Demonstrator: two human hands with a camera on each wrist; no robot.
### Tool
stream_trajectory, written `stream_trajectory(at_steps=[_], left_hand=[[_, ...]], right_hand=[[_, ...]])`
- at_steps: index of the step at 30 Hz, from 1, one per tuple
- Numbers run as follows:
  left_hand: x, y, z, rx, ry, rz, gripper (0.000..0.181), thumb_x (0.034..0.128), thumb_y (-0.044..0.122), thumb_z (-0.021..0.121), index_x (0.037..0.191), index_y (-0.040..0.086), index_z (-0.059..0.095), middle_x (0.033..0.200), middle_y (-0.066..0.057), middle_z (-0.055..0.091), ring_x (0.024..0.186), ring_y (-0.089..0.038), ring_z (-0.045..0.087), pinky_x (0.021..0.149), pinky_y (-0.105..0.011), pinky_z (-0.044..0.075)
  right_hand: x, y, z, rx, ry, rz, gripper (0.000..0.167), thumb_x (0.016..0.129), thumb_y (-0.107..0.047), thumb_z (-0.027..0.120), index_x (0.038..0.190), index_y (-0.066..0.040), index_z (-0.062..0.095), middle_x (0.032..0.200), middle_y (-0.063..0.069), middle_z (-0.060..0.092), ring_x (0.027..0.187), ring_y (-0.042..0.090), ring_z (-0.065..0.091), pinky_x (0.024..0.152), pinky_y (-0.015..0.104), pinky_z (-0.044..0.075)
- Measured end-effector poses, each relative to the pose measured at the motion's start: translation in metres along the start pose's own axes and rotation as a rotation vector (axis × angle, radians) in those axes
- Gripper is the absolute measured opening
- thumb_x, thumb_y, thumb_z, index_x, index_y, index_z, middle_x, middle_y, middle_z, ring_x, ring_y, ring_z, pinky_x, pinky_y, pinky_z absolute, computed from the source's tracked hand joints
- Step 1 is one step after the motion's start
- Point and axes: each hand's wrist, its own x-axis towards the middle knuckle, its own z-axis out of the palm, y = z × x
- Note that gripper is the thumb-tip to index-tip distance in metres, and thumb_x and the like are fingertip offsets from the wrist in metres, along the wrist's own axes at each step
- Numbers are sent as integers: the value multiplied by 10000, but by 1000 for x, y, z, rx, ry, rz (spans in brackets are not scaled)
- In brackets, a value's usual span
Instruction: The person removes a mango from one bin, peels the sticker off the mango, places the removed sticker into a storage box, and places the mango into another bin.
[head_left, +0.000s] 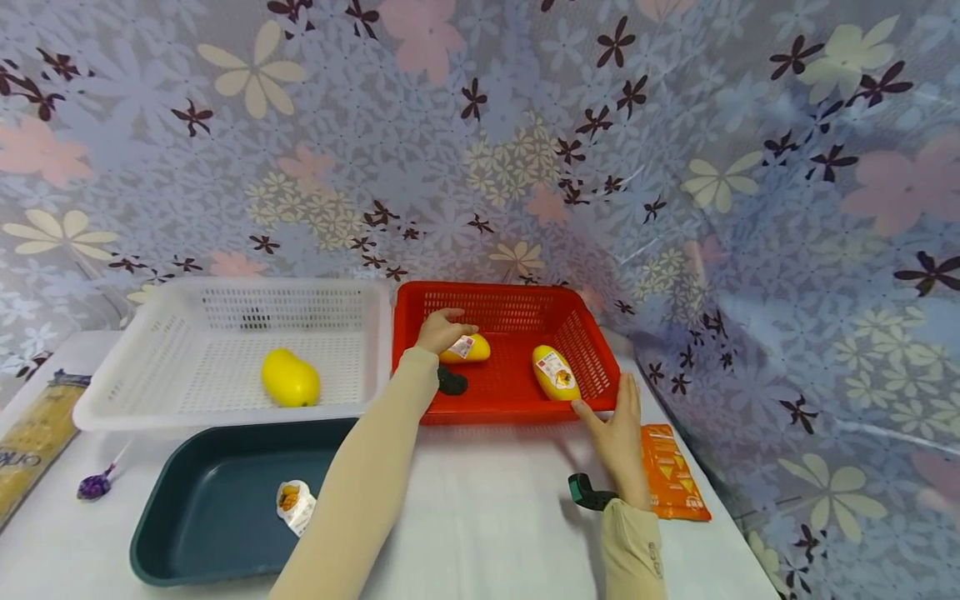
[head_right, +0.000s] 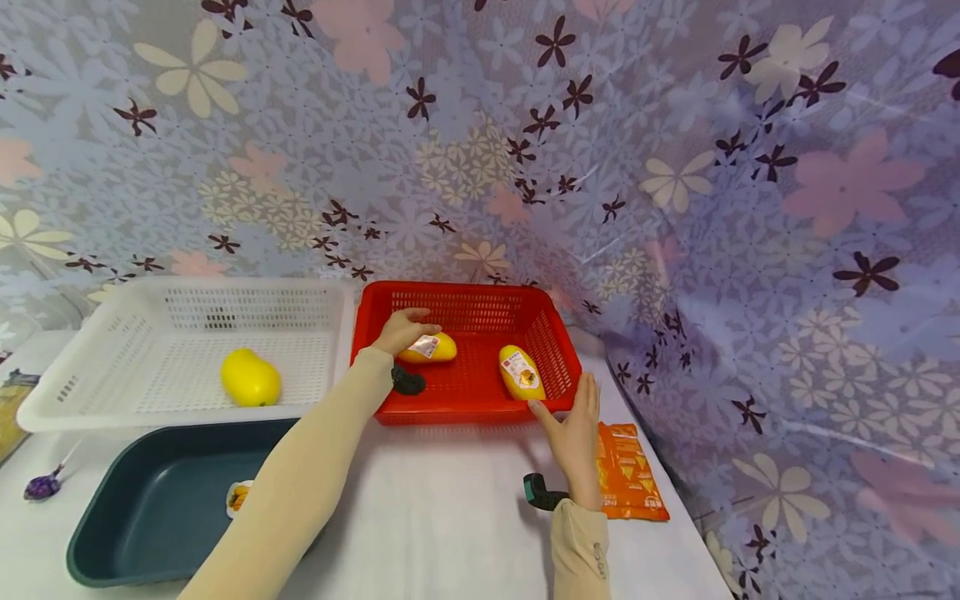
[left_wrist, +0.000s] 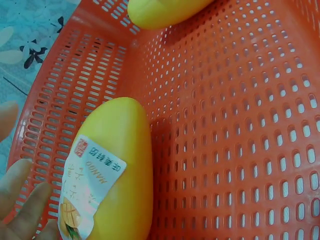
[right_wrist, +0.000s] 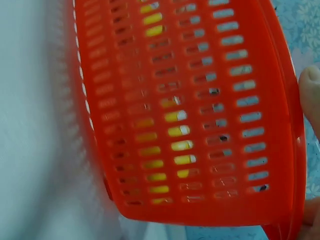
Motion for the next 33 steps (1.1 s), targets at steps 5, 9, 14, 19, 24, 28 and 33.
stream_trajectory(at_steps=[5,9,14,19,24,28,33], left_hand=[[-5,0,1,93,-39,6,574,883,240,675,1408,87,501,1481,-116,467,1348,-318,444,1130,-449,368],[-5,2,2,159,-59,12,599,862,225,691,1412,86,500,1464,-118,487,1321,-310,469,1110,-430,393],[5,-4,4,295,-28,30,628,793,178,733,1387,128,536,1353,-115,581,1153,-288,558,1009,-398,465],[6,-10,5,466,10,66,638,752,148,759,1359,163,561,1256,-121,633,1056,-294,578,954,-401,473],[1,-10,5,435,-62,42,685,759,134,790,1381,131,504,1290,-172,587,1087,-311,557,965,-398,470],[-1,-11,6,439,-86,21,668,772,150,786,1375,127,500,1290,-173,584,1102,-303,556,974,-388,468],[-4,-4,6,408,-102,58,675,796,220,775,1404,140,492,1301,-156,579,1069,-269,547,913,-358,487]], right_hand=[[2,2,-5,-54,11,-59,1001,895,-397,660,1540,10,12,1625,207,-14,1508,347,-105,1212,551,-10],[1,3,-3,-31,48,-104,1029,882,-481,646,1531,46,46,1612,253,24,1501,404,-20,1210,556,8],[5,2,-3,-38,19,-51,1005,895,-389,663,1543,0,0,1628,200,-25,1505,388,-13,1209,563,34],[7,-2,-1,-21,0,-19,984,906,-339,667,1545,-8,-6,1630,197,-17,1509,370,-10,1214,547,56],[7,-2,1,13,24,-25,976,886,-293,694,1545,4,38,1621,225,30,1504,385,26,1212,553,73],[9,1,2,12,32,-36,972,879,-281,701,1541,17,55,1613,247,47,1499,401,36,1207,564,78],[9,3,1,12,28,-38,961,882,-283,692,1536,32,63,1614,245,41,1501,396,35,1210,556,78]])
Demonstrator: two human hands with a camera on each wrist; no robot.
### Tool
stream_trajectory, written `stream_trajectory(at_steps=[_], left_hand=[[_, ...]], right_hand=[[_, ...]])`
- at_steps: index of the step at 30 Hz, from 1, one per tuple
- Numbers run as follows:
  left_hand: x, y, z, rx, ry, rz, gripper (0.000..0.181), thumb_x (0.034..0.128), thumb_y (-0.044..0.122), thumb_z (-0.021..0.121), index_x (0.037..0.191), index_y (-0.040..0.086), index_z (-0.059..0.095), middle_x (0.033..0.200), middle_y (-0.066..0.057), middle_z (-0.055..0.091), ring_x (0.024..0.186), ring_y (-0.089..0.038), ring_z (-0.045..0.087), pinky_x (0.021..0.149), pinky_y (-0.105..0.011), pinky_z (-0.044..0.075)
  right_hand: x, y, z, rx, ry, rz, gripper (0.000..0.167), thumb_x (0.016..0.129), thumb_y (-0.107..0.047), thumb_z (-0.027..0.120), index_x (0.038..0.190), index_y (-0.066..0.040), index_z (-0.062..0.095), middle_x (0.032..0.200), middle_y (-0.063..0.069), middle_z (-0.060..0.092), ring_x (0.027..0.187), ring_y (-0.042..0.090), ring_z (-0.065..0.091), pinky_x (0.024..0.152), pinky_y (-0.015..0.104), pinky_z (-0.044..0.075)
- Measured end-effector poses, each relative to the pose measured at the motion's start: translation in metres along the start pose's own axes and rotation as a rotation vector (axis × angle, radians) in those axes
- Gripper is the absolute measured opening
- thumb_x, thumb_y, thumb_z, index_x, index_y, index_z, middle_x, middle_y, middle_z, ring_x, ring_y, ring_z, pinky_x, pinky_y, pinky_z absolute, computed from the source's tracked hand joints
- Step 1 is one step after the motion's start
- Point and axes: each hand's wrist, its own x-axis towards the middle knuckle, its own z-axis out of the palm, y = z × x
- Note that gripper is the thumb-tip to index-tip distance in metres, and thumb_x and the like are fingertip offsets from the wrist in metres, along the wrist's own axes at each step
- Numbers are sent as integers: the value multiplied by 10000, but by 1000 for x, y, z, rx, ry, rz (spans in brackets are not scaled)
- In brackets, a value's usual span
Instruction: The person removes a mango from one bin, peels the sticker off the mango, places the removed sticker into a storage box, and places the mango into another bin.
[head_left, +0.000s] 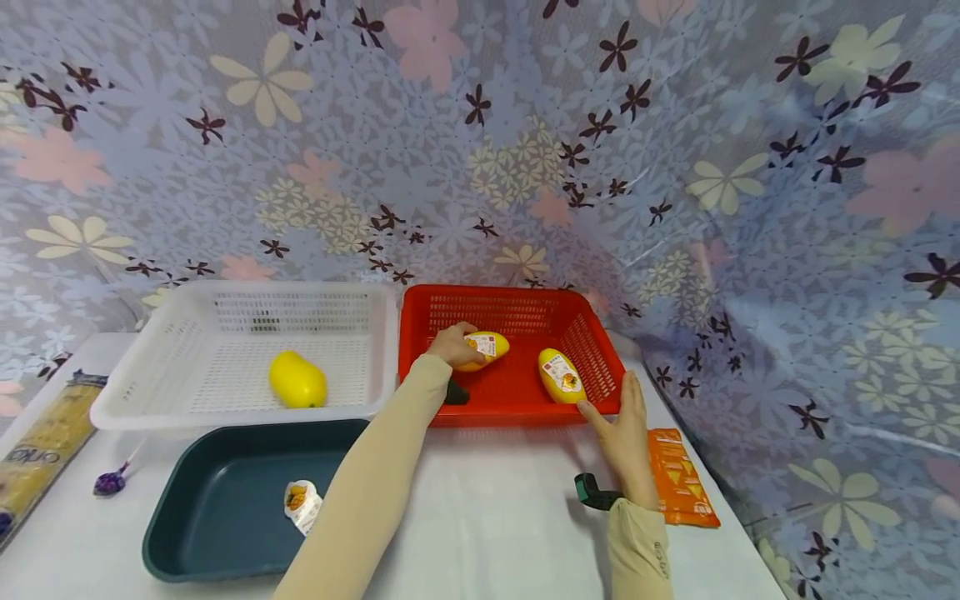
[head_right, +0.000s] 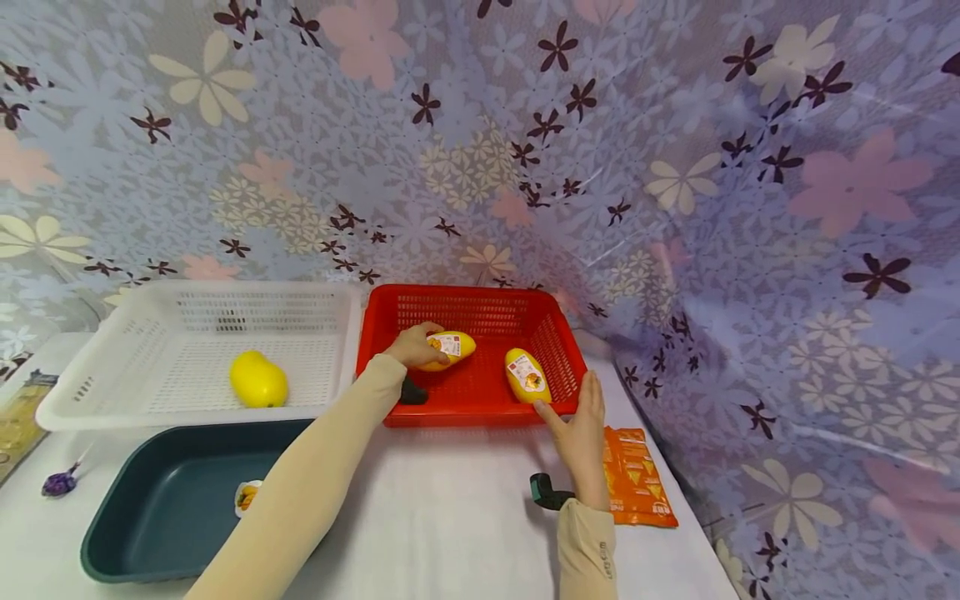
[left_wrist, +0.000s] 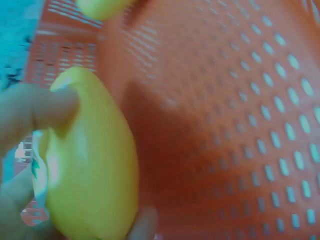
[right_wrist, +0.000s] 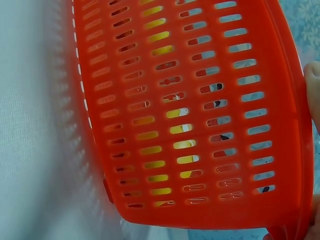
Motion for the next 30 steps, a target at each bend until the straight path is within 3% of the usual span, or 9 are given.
stream_trajectory(at_steps=[6,13,21,30], left_hand=[[-18,16,-17,-147,2,82,695,825,248,742,1449,170,445,1292,-154,555,962,-231,529,707,-304,508],[-39,36,-29,-239,19,208,672,846,236,728,1453,193,443,1333,-140,542,1030,-254,521,861,-342,463],[-58,43,-26,-258,44,249,670,840,253,748,1443,231,457,1315,-115,552,1017,-236,513,839,-312,442],[-105,35,-19,-307,83,405,667,813,233,766,1420,249,489,1326,-28,577,1026,-188,539,864,-295,476]], right_hand=[[1,0,1,2,-8,-3,973,889,-299,685,1538,20,34,1618,236,19,1504,388,27,1214,546,74],[1,0,-1,11,-31,31,981,901,-320,670,1543,-6,-1,1625,212,-19,1508,373,0,1217,539,56],[1,-2,-2,20,-44,28,986,905,-338,657,1539,-1,-17,1624,213,-33,1510,368,-21,1217,540,49],[2,-2,-2,26,-31,22,981,894,-323,666,1539,15,9,1619,232,-16,1503,394,-2,1211,557,53]])
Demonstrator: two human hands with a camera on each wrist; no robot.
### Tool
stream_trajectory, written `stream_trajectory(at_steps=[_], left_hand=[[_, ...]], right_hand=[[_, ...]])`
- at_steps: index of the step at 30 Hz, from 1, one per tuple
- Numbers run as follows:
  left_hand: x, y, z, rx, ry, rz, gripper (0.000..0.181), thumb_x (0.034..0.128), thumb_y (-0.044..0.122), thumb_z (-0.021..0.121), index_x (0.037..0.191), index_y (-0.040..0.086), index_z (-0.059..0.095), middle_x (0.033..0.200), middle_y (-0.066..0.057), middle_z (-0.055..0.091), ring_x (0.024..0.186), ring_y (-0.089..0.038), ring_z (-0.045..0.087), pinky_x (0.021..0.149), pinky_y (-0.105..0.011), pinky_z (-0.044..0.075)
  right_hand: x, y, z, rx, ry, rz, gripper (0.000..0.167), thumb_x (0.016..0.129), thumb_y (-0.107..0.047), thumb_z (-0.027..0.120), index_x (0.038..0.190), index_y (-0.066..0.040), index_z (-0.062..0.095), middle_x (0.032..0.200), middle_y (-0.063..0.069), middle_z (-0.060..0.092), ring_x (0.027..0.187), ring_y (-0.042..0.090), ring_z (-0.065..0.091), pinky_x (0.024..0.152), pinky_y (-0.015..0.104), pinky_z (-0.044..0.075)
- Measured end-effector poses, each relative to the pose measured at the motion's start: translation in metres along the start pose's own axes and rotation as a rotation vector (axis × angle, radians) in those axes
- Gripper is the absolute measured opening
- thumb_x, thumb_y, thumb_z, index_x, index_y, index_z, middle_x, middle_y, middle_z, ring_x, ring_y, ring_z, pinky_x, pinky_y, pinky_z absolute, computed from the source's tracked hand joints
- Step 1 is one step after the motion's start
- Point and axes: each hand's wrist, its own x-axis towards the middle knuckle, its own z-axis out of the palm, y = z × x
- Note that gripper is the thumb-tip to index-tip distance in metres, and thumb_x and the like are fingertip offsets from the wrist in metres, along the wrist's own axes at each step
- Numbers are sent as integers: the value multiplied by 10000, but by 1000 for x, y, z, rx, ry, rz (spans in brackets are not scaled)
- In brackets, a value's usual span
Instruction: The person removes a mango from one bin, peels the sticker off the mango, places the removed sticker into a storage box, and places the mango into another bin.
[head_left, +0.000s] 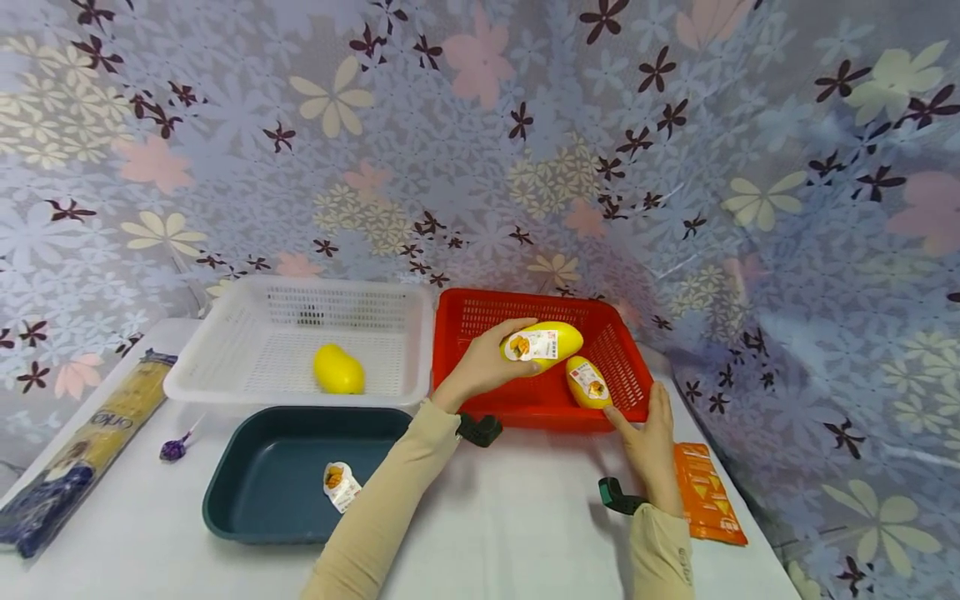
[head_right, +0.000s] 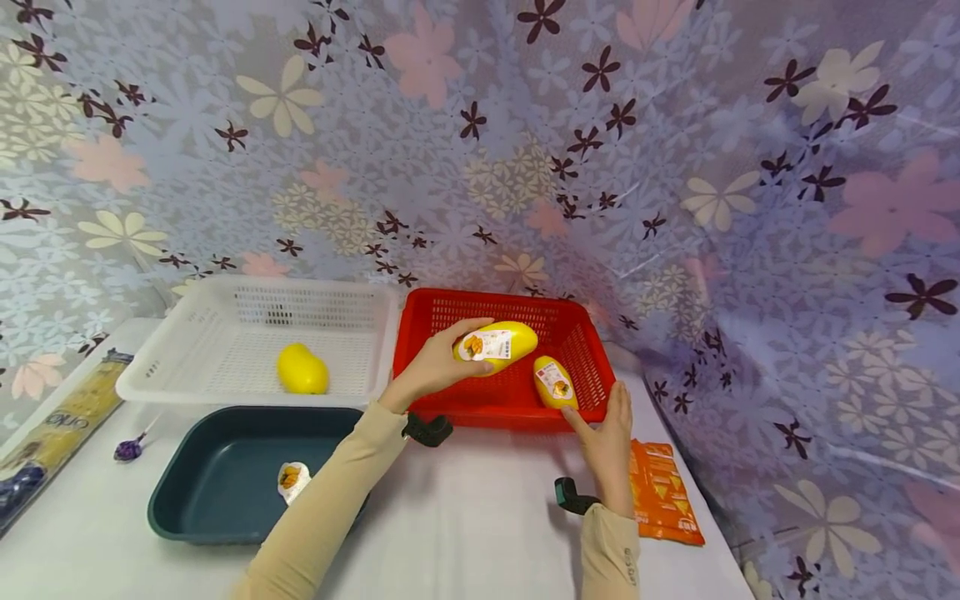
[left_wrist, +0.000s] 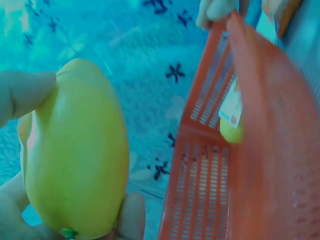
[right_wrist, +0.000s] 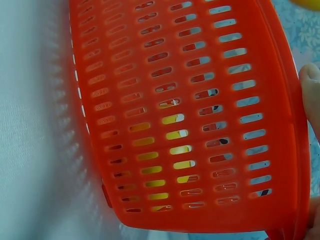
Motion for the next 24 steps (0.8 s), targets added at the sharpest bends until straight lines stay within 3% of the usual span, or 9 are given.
stream_trajectory(at_steps=[6,10,14,17,20,24], left_hand=[[-37,1,9,-91,-8,86,661,803,209,780,1402,250,506,1312,-12,585,1020,-160,528,850,-253,463],[-57,-1,14,-89,-8,124,655,794,194,782,1394,213,519,1336,-22,577,1035,-162,522,848,-230,458],[-71,-9,17,-82,-2,128,652,792,206,787,1389,199,525,1343,-32,572,1063,-181,525,856,-232,465],[-81,-16,18,-86,26,117,649,792,206,788,1385,187,525,1330,-35,577,1069,-185,525,864,-234,466],[-92,-23,20,-98,42,93,648,790,208,786,1382,185,523,1318,-30,577,1068,-178,520,867,-236,468],[-107,-31,24,-77,28,71,656,780,239,794,1378,198,527,1313,-15,580,1070,-161,520,871,-235,461]], right_hand=[[0,-4,-2,-10,12,-3,994,886,-332,673,1541,13,10,1619,234,-13,1505,381,-65,1202,586,28],[-9,-23,-6,-3,44,-32,988,884,-339,683,1557,-44,22,1628,192,-43,1507,360,-104,1179,634,21],[-24,-50,-8,54,58,-130,927,890,-281,692,1571,-131,82,1641,144,-1,1514,362,-41,1159,671,48],[-36,-67,-7,124,16,-229,879,906,-220,679,1573,-185,108,1636,123,116,1514,345,49,1170,648,90],[-45,-78,-1,193,-33,-328,830,911,-128,658,1565,-207,153,1587,137,277,1491,220,213,1222,405,200],[-54,-86,7,291,-81,-457,785,888,10,634,1544,-163,240,1479,219,412,1343,-14,396,1078,95,331]])
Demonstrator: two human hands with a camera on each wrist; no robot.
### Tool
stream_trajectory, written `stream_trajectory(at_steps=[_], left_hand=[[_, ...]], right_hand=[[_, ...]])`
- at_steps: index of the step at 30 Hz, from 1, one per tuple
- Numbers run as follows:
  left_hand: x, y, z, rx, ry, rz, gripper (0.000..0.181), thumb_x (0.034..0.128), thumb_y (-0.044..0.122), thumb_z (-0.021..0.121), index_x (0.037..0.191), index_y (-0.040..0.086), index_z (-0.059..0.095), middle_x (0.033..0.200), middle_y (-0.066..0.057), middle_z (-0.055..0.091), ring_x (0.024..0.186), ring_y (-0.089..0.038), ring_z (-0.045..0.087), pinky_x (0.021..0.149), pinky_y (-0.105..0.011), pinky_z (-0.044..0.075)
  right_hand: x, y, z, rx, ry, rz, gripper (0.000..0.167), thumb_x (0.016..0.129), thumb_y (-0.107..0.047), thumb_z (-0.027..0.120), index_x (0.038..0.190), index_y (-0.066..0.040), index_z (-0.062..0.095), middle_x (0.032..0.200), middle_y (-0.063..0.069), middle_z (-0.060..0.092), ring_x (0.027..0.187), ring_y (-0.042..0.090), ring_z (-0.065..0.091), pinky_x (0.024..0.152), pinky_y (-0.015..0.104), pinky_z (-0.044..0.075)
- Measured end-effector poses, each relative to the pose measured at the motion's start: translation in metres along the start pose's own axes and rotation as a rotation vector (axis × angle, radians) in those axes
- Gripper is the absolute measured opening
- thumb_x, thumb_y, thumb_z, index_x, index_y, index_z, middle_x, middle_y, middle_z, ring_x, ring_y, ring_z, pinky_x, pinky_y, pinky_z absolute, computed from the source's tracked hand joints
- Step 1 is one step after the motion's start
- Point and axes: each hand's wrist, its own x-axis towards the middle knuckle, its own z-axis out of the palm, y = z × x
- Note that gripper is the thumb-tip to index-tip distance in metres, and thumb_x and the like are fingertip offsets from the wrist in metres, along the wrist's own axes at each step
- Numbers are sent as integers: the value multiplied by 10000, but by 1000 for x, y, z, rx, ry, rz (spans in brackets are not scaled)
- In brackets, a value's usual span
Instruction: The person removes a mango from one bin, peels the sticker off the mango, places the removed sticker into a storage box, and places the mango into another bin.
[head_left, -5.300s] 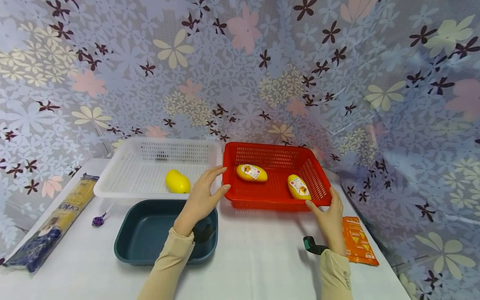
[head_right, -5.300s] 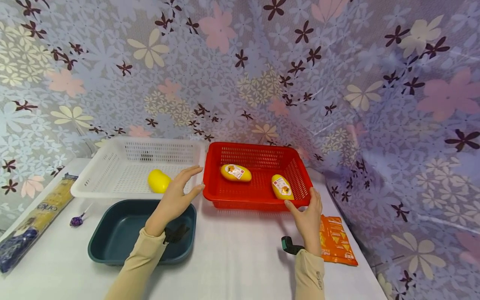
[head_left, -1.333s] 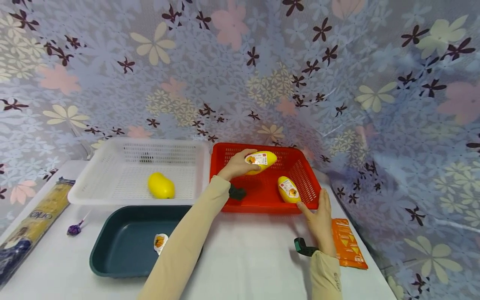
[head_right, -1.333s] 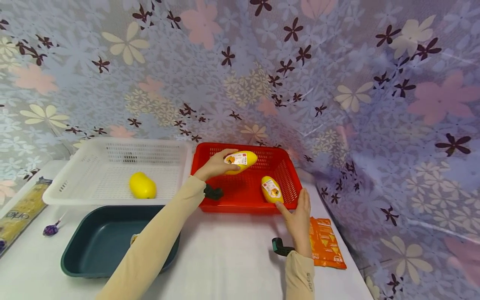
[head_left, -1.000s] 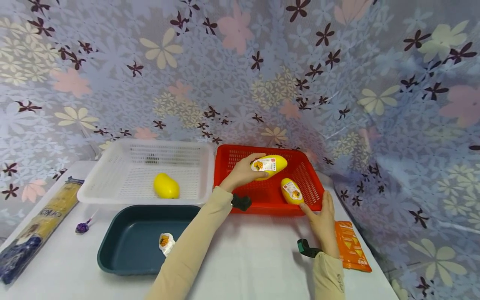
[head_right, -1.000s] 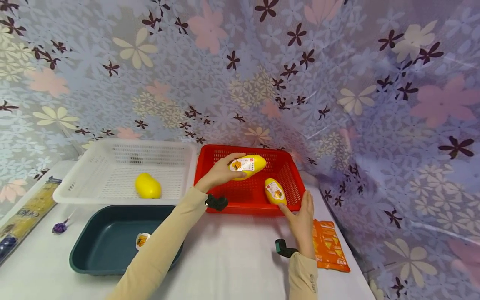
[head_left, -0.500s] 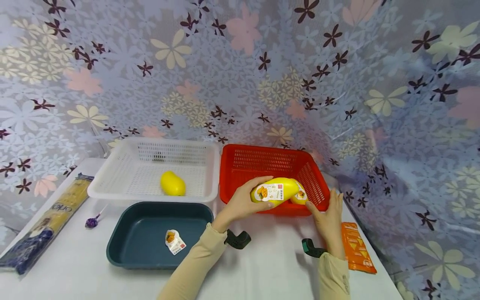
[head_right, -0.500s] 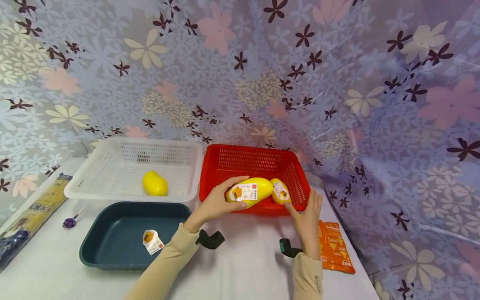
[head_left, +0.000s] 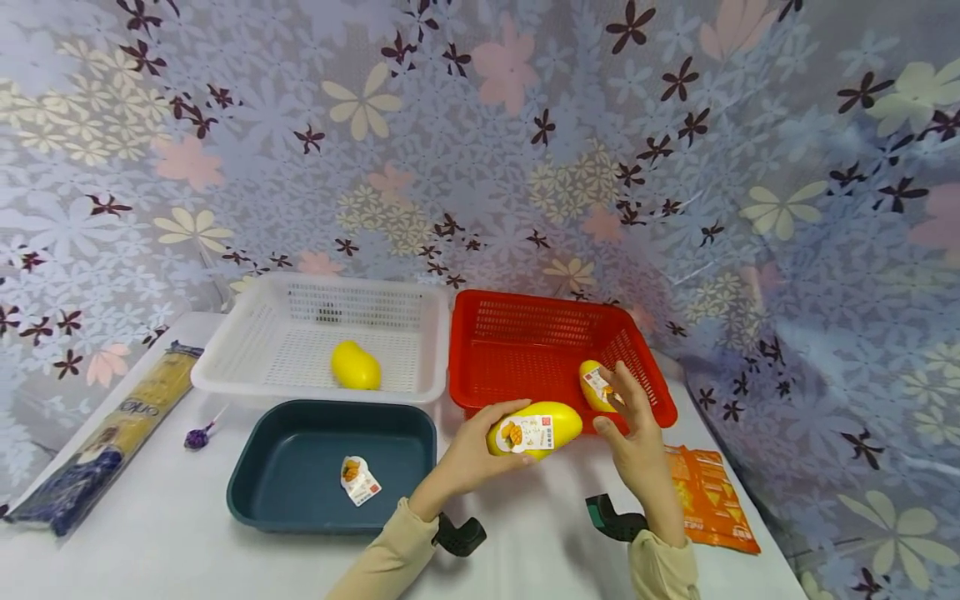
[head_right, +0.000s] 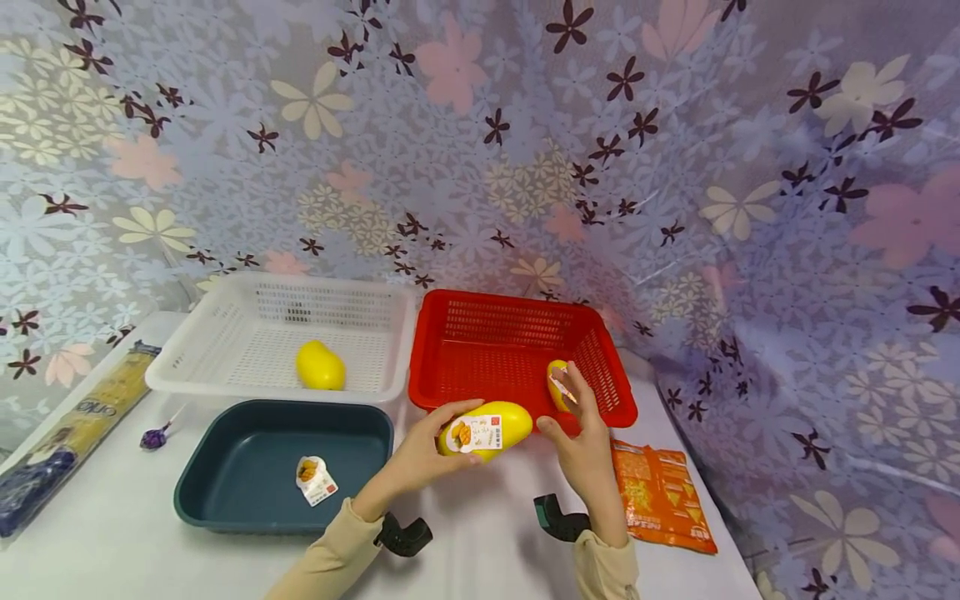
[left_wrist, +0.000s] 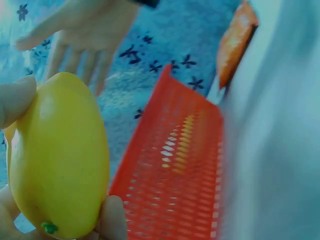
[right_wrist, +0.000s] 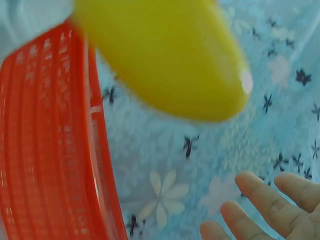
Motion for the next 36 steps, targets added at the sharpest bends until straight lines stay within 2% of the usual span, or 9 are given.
stream_trajectory(at_steps=[3,8,12,17,21,23,27,32,36], left_hand=[[-9,-4,3,25,-5,3,655,777,263,799,1372,204,533,1313,-22,583,1081,-171,524,889,-249,457],[-22,-14,2,61,35,8,659,757,254,812,1355,179,548,1299,-54,592,1073,-201,532,891,-277,449],[-33,-21,4,137,65,-21,655,750,253,814,1345,165,557,1252,-51,610,1051,-192,535,874,-297,443],[-45,-18,13,209,84,-53,654,744,253,817,1341,169,566,1234,-38,618,1073,-199,546,899,-341,451],[-53,-19,19,226,78,-91,653,736,249,822,1336,191,571,1223,-21,621,1060,-179,541,891,-330,444],[-55,-22,22,233,80,-99,651,730,238,823,1329,185,575,1204,-31,622,1044,-180,543,877,-328,443],[-58,-29,24,231,93,-124,653,715,227,821,1319,166,583,1180,-51,619,1039,-198,550,868,-327,441],[-59,-36,24,220,90,-153,658,705,220,826,1315,165,587,1172,-55,615,1043,-210,539,850,-313,416],[-59,-40,24,217,89,-147,653,706,210,826,1312,160,587,1172,-63,612,1040,-216,529,848,-312,400]], right_hand=[[-2,-2,5,41,-32,-43,746,885,32,626,1528,-143,289,1448,235,435,1254,-94,425,1006,58,372],[-5,0,11,18,-66,-11,712,905,-4,622,1519,-189,313,1471,183,434,1229,-95,434,968,50,398],[-6,1,14,12,-63,-23,695,890,10,634,1501,-155,346,1452,189,468,1237,-122,434,979,57,395],[-9,0,18,31,-96,-78,664,873,18,648,1469,-143,403,1409,186,523,1266,-90,448,1024,78,369],[-18,2,25,12,-175,-106,651,873,3,652,1460,-155,420,1365,156,572,1248,-46,484,1016,129,396],[-24,5,27,-3,-221,-114,628,873,3,650,1449,-122,434,1343,155,590,1240,-15,505,1012,185,423],[-33,11,33,-9,-305,-72,560,888,-29,644,1416,-108,473,1338,122,605,1221,-3,526,995,262,471],[-40,24,38,70,-388,-22,534,894,-33,640,1402,-90,488,1345,173,586,1207,0,533,985,312,496],[-40,39,44,138,-449,-2,542,892,-54,657,1405,-71,481,1361,231,552,1228,-13,514,1005,340,486]])
